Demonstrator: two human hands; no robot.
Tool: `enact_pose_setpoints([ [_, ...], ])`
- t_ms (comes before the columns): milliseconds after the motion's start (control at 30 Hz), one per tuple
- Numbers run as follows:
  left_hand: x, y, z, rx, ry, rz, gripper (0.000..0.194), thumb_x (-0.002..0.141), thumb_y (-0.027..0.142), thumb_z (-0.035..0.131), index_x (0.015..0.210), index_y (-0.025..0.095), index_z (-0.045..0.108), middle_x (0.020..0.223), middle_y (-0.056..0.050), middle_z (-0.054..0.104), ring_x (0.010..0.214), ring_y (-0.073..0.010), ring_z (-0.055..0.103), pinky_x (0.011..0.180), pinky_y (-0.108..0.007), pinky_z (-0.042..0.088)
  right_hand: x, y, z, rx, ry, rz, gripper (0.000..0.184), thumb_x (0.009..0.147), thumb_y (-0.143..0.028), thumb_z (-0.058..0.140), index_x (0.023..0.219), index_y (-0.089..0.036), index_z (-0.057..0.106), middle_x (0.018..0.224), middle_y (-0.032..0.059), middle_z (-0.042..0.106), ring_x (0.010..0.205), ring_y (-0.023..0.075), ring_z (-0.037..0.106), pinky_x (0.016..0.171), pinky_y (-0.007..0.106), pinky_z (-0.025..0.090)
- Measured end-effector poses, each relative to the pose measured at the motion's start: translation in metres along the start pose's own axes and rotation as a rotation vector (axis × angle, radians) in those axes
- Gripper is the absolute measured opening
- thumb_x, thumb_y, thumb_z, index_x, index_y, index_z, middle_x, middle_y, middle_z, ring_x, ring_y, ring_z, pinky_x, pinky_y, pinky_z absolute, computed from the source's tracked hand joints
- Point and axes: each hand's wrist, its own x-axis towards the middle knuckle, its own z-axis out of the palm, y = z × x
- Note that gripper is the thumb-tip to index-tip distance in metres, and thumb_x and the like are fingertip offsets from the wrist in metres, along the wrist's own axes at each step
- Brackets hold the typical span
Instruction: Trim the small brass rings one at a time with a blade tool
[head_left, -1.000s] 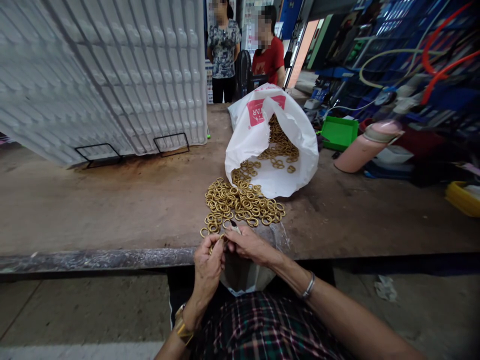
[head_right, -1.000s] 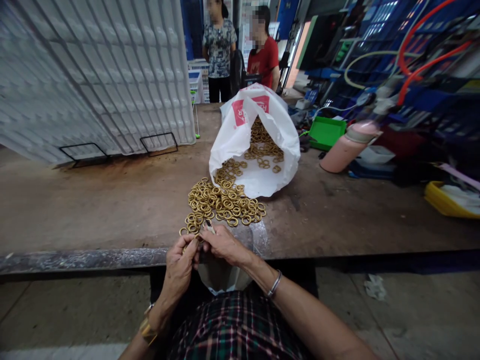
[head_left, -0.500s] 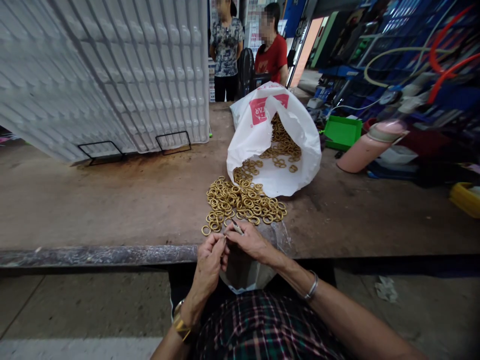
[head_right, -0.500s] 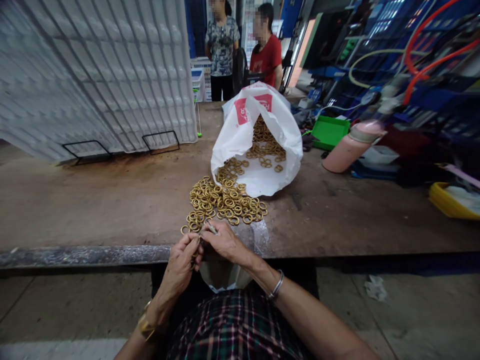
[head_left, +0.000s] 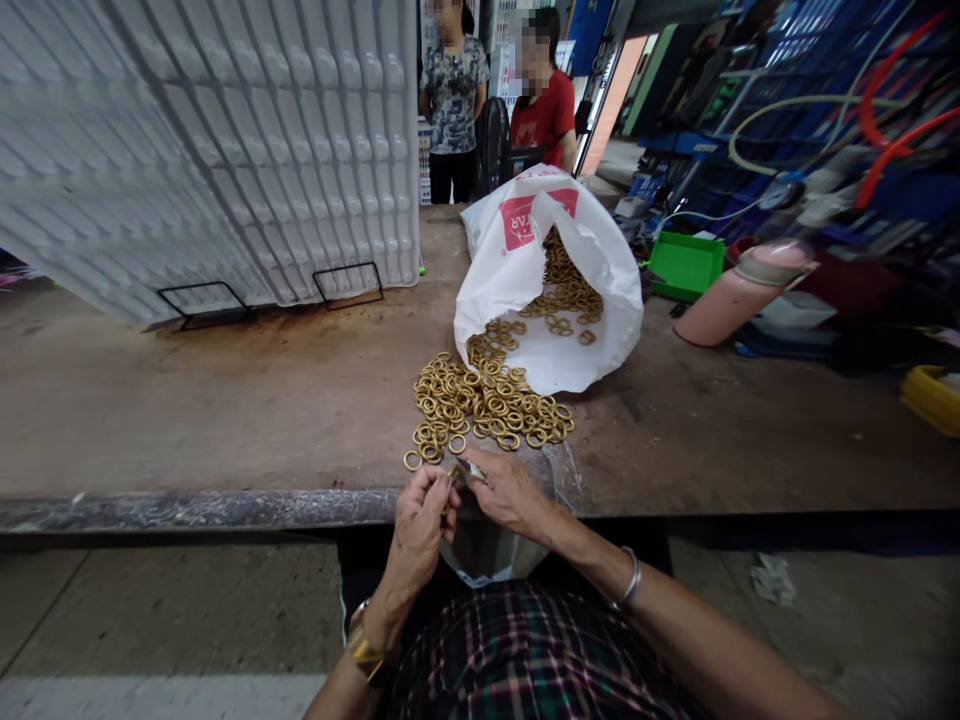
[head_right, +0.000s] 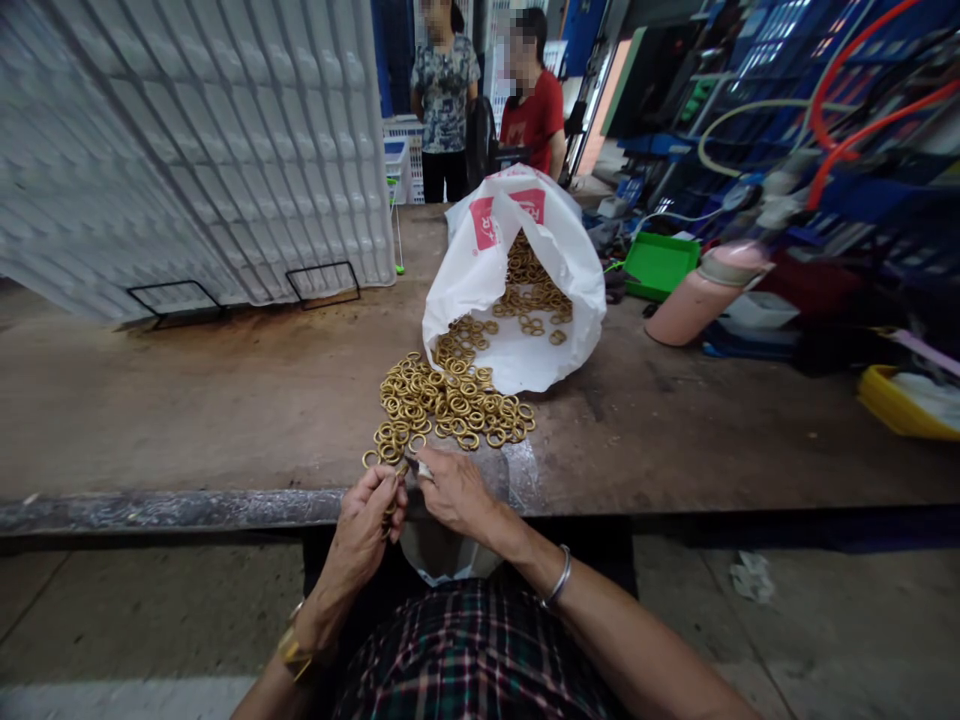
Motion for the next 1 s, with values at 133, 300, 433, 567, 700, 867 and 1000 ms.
enact_pose_setpoints([
  [133,0.002,-0.002,0.001,0.054,0.021,0.017,0.028,0.079,0.045,0.052,0.075,0.018,0.047,0.059,0.006,0.049,0.042,-0.0044,0.039,0.035,-0.014,0.033,-0.006,0.001,0.002,-0.188,-0.066,-0.032,0.013,0.077,-0.014,0.041,0.079,-0.018,0.053,0.071,0.0019,0.057,0.063,0.0126,0.047,0.059,0.024,0.031],
  [300,0.002,0.0,0.002,0.098,0.031,0.02,0.03,0.078,0.047,0.052,0.073,0.018,0.047,0.058,0.006,0.049,0.041,-0.0045,0.039,0.035,-0.015,0.033,-0.006,-0.003,0.0,-0.248,-0.101,-0.048,0.016,0.075,-0.011,0.041,0.081,-0.017,0.055,0.073,0.0015,0.058,0.063,0.012,0.046,0.059,0.024,0.03],
  [433,0.001,0.002,0.004,0.129,0.034,0.032,0.03,0.078,0.047,0.051,0.072,0.018,0.046,0.054,0.007,0.047,0.039,-0.0043,0.038,0.035,-0.015,0.033,-0.006,-0.003,0.0,-0.247,-0.106,-0.091,0.017,0.078,-0.012,0.04,0.081,-0.016,0.056,0.073,0.0022,0.058,0.061,0.0115,0.045,0.059,0.024,0.029],
  [567,0.0,0.002,0.005,0.167,0.038,0.032,0.031,0.078,0.048,0.05,0.071,0.018,0.047,0.053,0.006,0.047,0.039,-0.0046,0.039,0.036,-0.015,0.034,-0.008,-0.003,0.002,-0.277,-0.106,-0.061,0.017,0.077,-0.013,0.039,0.082,-0.016,0.056,0.072,0.0032,0.059,0.059,0.0119,0.045,0.056,0.025,0.027],
  [700,-0.005,0.002,0.005,0.182,0.049,0.057,0.032,0.077,0.048,0.051,0.069,0.018,0.046,0.052,0.006,0.046,0.038,-0.0046,0.038,0.035,-0.015,0.033,-0.005,-0.001,0.002,-0.338,-0.128,-0.005,0.018,0.075,-0.014,0.042,0.086,-0.016,0.056,0.072,0.0049,0.061,0.058,0.0134,0.048,0.054,0.026,0.025],
  [867,-0.018,0.007,0.005,0.02,-0.085,0.029,0.027,0.079,0.043,0.053,0.071,0.018,0.046,0.056,0.006,0.049,0.04,-0.0039,0.039,0.036,-0.015,0.033,0.006,0.01,-0.004,-0.433,-0.132,0.096,0.019,0.076,-0.013,0.042,0.089,-0.016,0.056,0.074,0.0066,0.062,0.06,0.0152,0.052,0.054,0.026,0.025],
  [1000,-0.017,0.009,0.001,-0.279,-0.066,-0.111,0.029,0.076,0.043,0.059,0.073,0.019,0.043,0.061,0.005,0.051,0.042,-0.0041,0.041,0.035,-0.014,0.031,0.015,0.015,-0.003,-0.466,0.007,0.126,0.016,0.077,-0.014,0.042,0.089,-0.017,0.053,0.076,0.0062,0.062,0.067,0.0164,0.055,0.058,0.026,0.029],
])
